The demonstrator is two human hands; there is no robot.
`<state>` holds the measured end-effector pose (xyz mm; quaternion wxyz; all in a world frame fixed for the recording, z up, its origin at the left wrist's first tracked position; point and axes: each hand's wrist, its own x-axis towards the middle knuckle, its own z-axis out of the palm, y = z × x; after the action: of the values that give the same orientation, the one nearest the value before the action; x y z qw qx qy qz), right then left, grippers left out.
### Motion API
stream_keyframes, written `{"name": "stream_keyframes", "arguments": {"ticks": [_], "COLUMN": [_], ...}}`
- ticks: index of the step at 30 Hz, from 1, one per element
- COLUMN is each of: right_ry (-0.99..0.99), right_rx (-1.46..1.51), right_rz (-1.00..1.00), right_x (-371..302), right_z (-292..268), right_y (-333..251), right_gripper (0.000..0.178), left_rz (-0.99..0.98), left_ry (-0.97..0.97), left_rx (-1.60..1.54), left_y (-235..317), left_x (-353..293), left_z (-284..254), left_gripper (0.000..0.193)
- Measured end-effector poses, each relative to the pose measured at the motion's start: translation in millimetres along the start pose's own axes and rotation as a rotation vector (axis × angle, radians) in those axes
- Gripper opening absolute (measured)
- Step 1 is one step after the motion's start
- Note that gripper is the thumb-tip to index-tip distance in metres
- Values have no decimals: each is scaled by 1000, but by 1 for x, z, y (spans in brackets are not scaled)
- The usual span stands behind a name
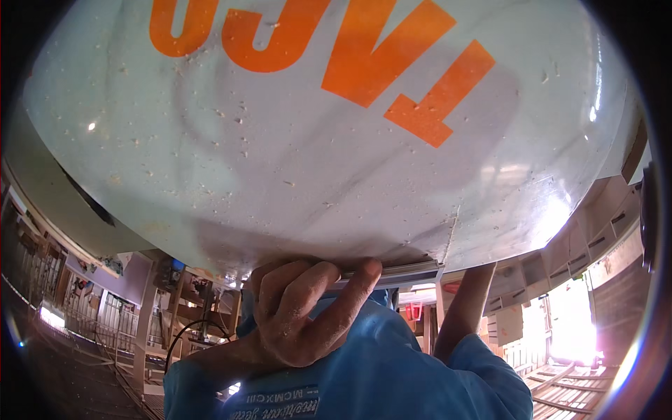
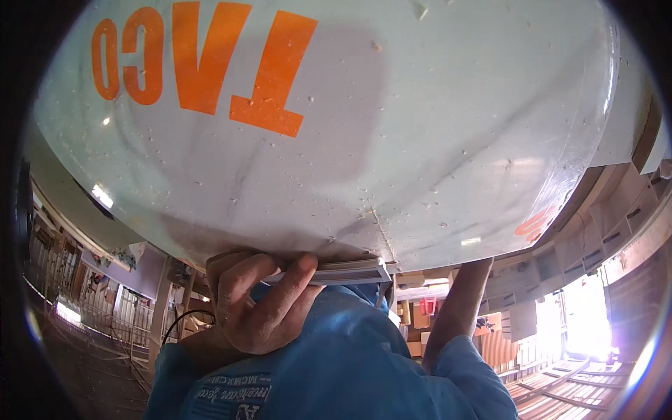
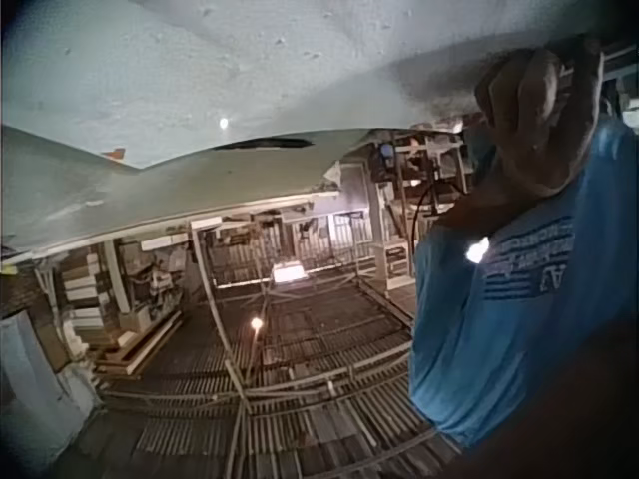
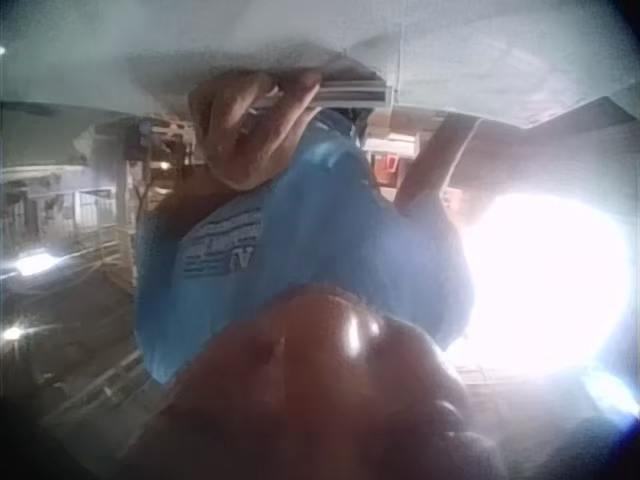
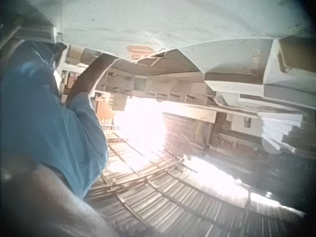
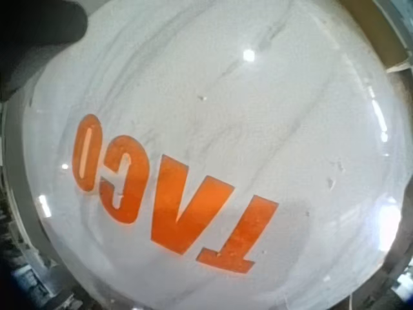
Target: The person uses a trim router to cut a rectangular hole in a laminated panel, periodically checking the fit of the opening with a metal handle.
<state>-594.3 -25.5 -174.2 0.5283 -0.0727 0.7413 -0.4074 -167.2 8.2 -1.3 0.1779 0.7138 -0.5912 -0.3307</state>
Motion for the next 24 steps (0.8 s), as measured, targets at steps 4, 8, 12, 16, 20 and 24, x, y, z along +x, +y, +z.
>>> {"name": "stream_keyframes", "arguments": {"ticks": [4,8,12,16,20,24], "right_ry": [5,8,10,-2,6,-63], "right_rx": [-10,-10,5,4,183,177], "right_rz": [-17,-36,-60,-124,-56,-19], "right_x": [-5,-9,-12,-17,-34,-57], "right_z": [2,4,4,2,13,-4], "right_y": [1,2,3,5,-5,-14], "right_gripper": [45,46,46,46,52,50], "left_rz": [7,7,52,84,115,78], "left_ry": [17,29,7,46,57,62], "left_rx": [-12,-32,-23,-26,-43,-20], "left_y": [-1,-2,-4,-2,0,8], "left_x": [0,1,2,3,3,-1], "left_z": [3,3,3,6,4,0], "left_gripper": [64,65,62,60,58,51]}}
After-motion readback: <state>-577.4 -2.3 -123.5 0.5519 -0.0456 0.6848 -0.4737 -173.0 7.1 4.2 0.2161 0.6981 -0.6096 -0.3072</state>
